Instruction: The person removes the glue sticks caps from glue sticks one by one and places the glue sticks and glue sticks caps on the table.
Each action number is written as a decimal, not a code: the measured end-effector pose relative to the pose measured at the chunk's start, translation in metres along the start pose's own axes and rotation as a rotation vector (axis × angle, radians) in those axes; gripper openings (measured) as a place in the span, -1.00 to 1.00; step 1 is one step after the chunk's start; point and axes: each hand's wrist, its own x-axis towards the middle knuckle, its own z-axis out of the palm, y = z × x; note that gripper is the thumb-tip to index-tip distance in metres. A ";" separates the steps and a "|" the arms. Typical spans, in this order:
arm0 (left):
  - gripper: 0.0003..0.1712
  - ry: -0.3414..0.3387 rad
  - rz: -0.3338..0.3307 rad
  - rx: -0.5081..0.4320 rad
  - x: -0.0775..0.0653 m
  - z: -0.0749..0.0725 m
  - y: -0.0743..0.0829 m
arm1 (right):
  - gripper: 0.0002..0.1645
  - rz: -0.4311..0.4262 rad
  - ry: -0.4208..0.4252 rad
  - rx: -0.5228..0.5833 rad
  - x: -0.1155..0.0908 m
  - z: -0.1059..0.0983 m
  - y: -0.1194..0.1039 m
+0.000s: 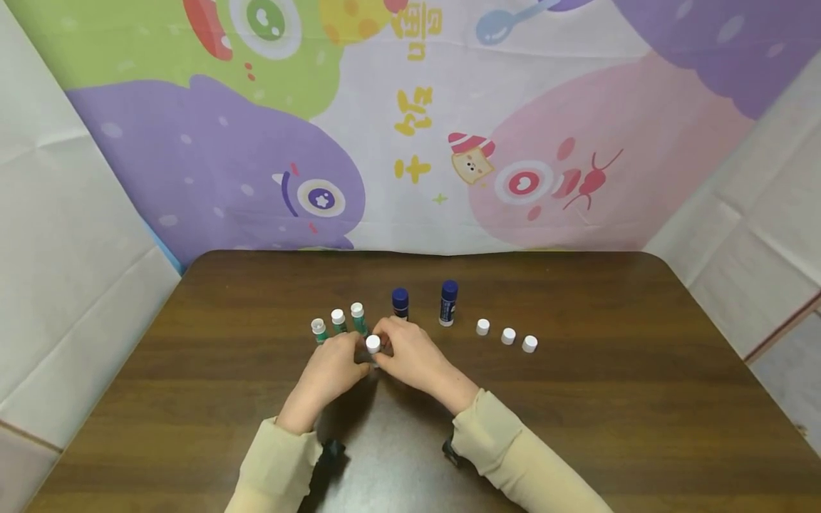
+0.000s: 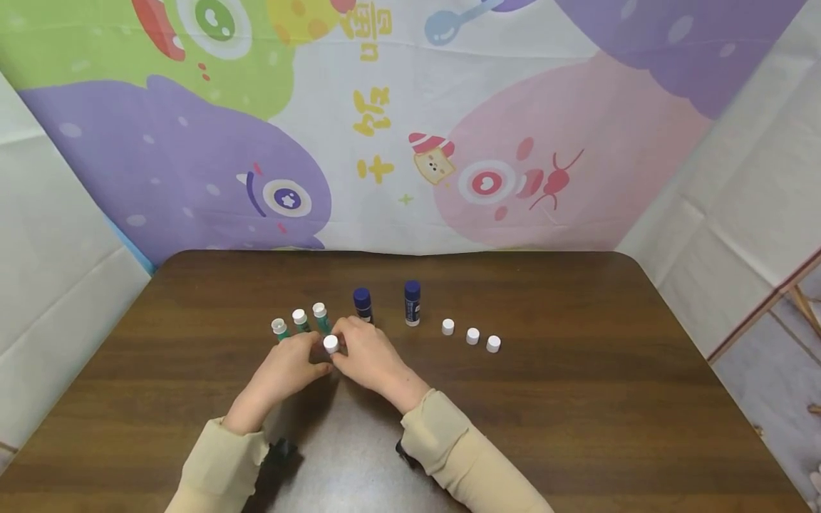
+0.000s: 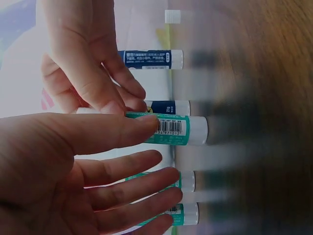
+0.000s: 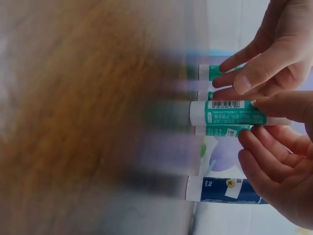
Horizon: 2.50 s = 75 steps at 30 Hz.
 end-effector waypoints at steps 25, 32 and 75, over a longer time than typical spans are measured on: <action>-0.83 0.117 0.156 -0.102 -0.001 -0.005 0.014 | -0.75 0.108 0.096 0.408 -0.021 -0.013 0.014; -0.83 0.166 0.179 -0.099 -0.002 -0.007 0.016 | -0.76 0.131 0.109 0.421 -0.025 -0.016 0.017; -0.78 0.134 0.336 -0.068 -0.005 -0.007 0.019 | -0.77 -0.074 0.104 0.211 -0.042 -0.027 0.028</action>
